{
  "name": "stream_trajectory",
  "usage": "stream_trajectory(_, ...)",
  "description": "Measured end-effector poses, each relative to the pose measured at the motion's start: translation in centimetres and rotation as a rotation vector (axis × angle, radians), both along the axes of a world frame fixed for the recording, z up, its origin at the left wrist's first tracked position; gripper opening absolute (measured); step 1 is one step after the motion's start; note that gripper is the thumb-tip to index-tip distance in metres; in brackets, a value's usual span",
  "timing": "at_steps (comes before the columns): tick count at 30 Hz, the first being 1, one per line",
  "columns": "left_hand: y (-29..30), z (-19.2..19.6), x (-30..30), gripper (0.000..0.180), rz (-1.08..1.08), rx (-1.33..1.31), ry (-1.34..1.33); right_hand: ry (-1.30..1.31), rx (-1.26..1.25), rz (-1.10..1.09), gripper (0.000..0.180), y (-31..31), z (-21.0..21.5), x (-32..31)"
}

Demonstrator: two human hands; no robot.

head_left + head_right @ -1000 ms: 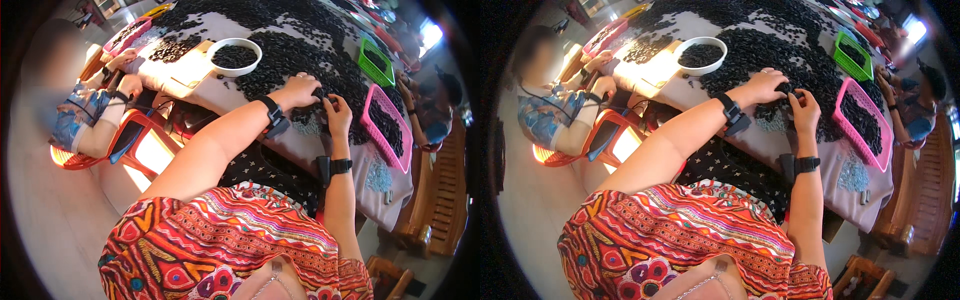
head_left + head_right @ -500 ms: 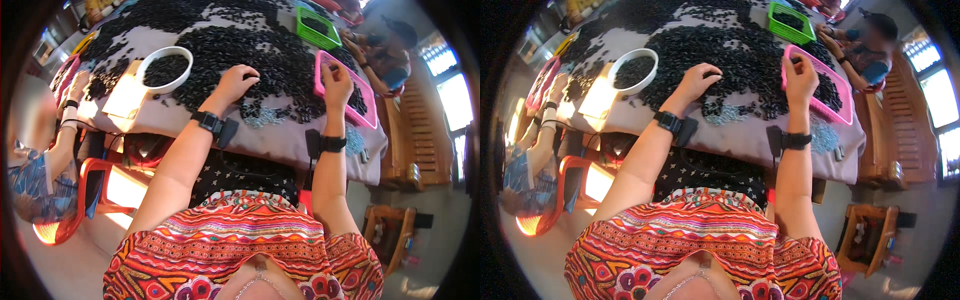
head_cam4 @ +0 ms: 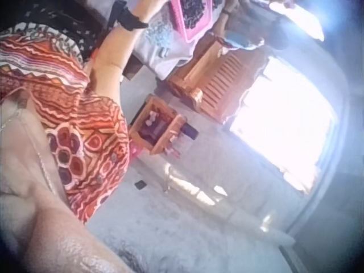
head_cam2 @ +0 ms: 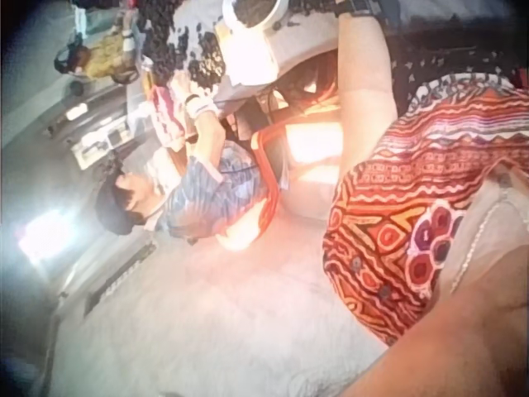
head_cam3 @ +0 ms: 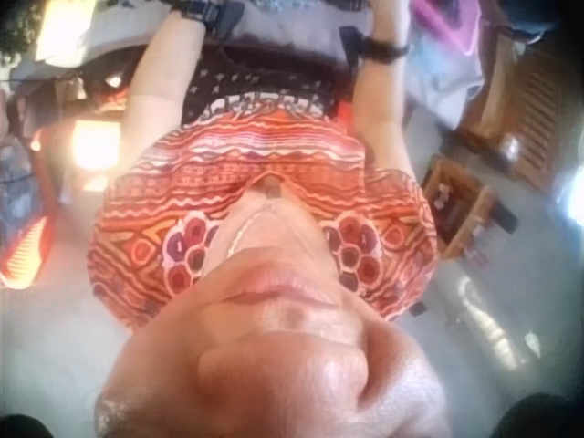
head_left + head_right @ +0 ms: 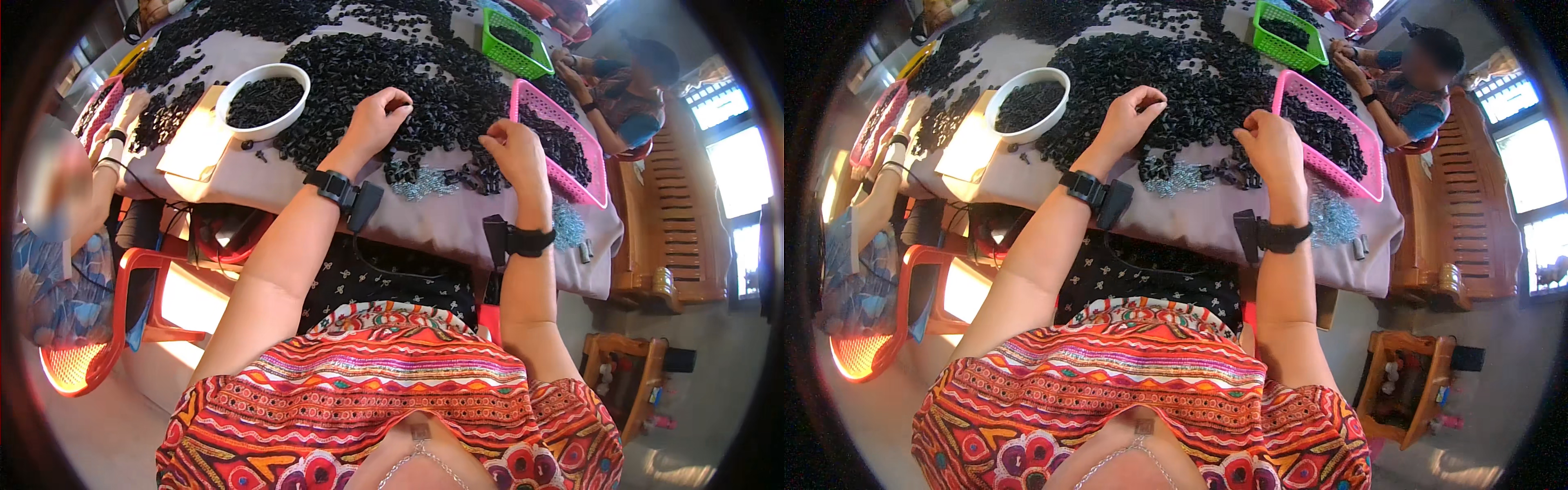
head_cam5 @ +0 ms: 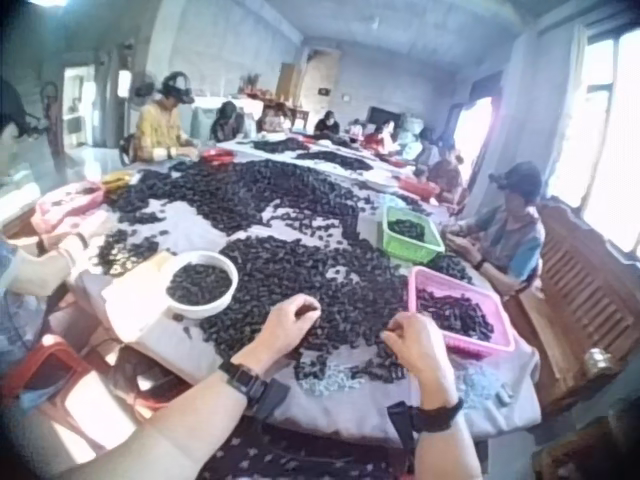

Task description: Sorting and inspecting small black shoe components at a communal work table.

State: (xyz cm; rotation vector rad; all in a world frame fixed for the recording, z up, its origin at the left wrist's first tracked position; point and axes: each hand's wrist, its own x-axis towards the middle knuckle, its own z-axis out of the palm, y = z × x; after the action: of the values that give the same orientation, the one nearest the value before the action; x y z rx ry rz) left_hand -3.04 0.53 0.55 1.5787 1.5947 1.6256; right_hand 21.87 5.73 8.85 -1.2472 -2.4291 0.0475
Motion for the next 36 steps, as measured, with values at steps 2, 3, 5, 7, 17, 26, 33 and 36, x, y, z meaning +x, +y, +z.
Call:
stream_trajectory(2, 0.0, 0.1, 0.1, 0.017, 0.019, -0.032, 0.002, 0.132, -0.091, 0.072, 0.027, -0.8, 0.2, -1.0)
stream_trajectory(3, 0.0, 0.2, 0.0, 0.017, 0.028, -0.038, 0.006, 0.136, -0.098, 0.08, 0.027, -1.3, -0.2, -1.7)
stream_trajectory(5, 0.1, 0.1, -0.1, 0.018, -0.008, -0.036, -0.008, 0.34, -0.132, 0.316, 0.027, -2.4, -1.3, -3.2)
stream_trajectory(7, -0.1, -0.1, -0.4, 0.018, -0.002, -0.041, -0.004, 0.287, -0.273, 0.486, 0.026, -3.8, -2.3, -5.1)
stream_trajectory(17, -0.6, 0.7, 0.1, 0.019, -0.024, -0.07, 0.017, 0.417, -0.227, 0.448, 0.016, -0.4, -5.5, -7.4)
stream_trajectory(26, -0.9, 0.6, -0.5, 0.021, -0.034, -0.077, 0.059, 0.207, -0.719, 0.703, 0.023, -3.7, -1.9, -5.6)
stream_trajectory(33, -0.7, 0.3, -0.4, 0.022, -0.024, -0.109, 0.049, 0.375, -0.624, 0.502, 0.026, -2.0, -3.0, -5.5)
stream_trajectory(36, -1.0, 0.0, -0.8, 0.021, -0.024, -0.084, 0.045, 0.275, -0.786, 0.595, 0.026, -4.0, -1.7, -4.8)
